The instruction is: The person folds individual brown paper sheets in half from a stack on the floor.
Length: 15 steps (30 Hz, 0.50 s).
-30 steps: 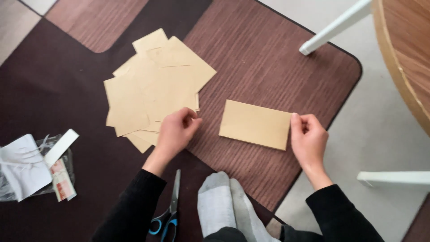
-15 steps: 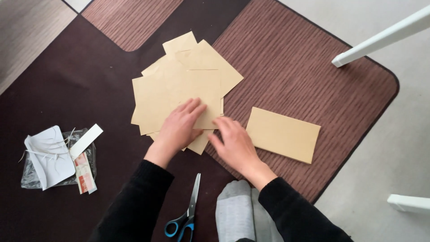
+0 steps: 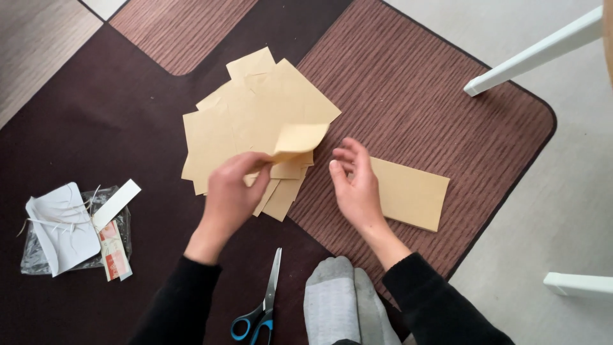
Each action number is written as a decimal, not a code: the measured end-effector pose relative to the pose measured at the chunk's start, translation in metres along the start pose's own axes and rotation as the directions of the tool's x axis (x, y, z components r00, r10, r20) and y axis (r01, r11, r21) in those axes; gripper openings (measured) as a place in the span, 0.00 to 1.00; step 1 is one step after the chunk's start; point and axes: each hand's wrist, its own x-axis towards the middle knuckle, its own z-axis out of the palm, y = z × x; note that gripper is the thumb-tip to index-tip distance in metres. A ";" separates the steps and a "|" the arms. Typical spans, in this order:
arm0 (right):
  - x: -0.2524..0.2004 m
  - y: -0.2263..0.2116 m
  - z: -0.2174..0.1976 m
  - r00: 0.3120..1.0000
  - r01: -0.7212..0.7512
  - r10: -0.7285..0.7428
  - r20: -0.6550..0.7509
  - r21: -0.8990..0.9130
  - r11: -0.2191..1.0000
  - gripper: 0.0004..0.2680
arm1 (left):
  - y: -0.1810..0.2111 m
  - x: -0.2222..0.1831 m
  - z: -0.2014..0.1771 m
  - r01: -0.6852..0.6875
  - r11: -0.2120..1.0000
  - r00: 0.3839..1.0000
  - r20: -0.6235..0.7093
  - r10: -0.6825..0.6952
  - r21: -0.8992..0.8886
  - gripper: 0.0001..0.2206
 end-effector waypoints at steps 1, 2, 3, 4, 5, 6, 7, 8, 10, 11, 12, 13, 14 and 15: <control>0.003 0.004 -0.004 1.000 0.002 -0.002 -0.004 0.002 1.000 0.21 | 0.012 0.004 -0.010 -0.005 1.000 1.000 0.001 0.005 0.000 0.09; 0.005 0.008 -0.008 1.000 -0.007 0.006 0.011 0.065 0.998 0.27 | 0.024 0.008 -0.021 0.074 0.985 0.997 -0.010 -0.076 -0.156 0.07; 0.007 0.012 -0.012 1.000 -0.016 0.013 0.027 0.127 0.992 0.33 | 0.036 0.011 -0.031 0.148 0.940 0.988 -0.007 -0.157 -0.308 0.05; 0.010 0.013 -0.016 1.000 -0.016 0.013 0.025 0.129 0.991 0.33 | 0.035 0.011 -0.035 0.146 0.941 0.988 -0.005 -0.155 -0.307 0.05; 0.012 0.014 -0.021 0.993 -0.071 0.047 0.106 0.232 0.970 0.35 | 0.034 0.011 -0.038 0.231 0.892 0.969 0.005 -0.249 -0.388 0.05; 0.014 0.016 -0.026 0.979 -0.131 0.071 0.189 0.327 0.936 0.38 | 0.034 0.011 -0.041 0.310 0.829 0.941 0.025 -0.338 -0.466 0.08; 0.013 0.010 -0.029 0.980 -0.130 0.071 0.186 0.328 0.936 0.38 | 0.033 0.012 -0.040 0.309 0.829 0.941 0.027 -0.336 -0.466 0.08; 0.012 0.004 -0.032 0.977 -0.181 0.131 0.168 0.335 0.925 0.26 | 0.032 0.012 -0.039 0.355 0.770 0.924 0.070 -0.377 -0.530 0.08; 0.011 0.007 -0.041 0.971 -0.231 0.192 0.146 0.344 0.910 0.15 | 0.030 0.012 -0.033 0.398 0.703 0.904 0.121 -0.411 -0.589 0.09; 0.012 0.017 -0.047 0.973 -0.227 0.200 0.115 0.319 0.920 0.11 | 0.030 0.011 -0.028 0.439 0.678 0.888 0.168 -0.428 -0.590 0.10; 0.013 0.027 -0.054 0.975 -0.222 0.207 0.084 0.293 0.930 0.07 | 0.029 0.010 -0.022 0.478 0.650 0.870 0.216 -0.444 -0.590 0.11; 0.012 0.030 -0.063 0.975 -0.222 0.208 0.079 0.294 0.930 0.07 | 0.019 0.006 -0.011 0.478 0.650 0.871 0.219 -0.440 -0.591 0.11; 0.010 0.034 -0.071 0.978 -0.206 0.201 0.048 0.279 0.938 0.07 | 0.010 0.002 -0.001 0.526 0.656 0.847 0.267 -0.459 -0.541 0.11; 0.008 0.038 -0.080 0.981 -0.191 0.193 0.018 0.264 0.945 0.07 | 0.000 -0.003 0.008 0.571 0.661 0.821 0.312 -0.479 -0.487 0.13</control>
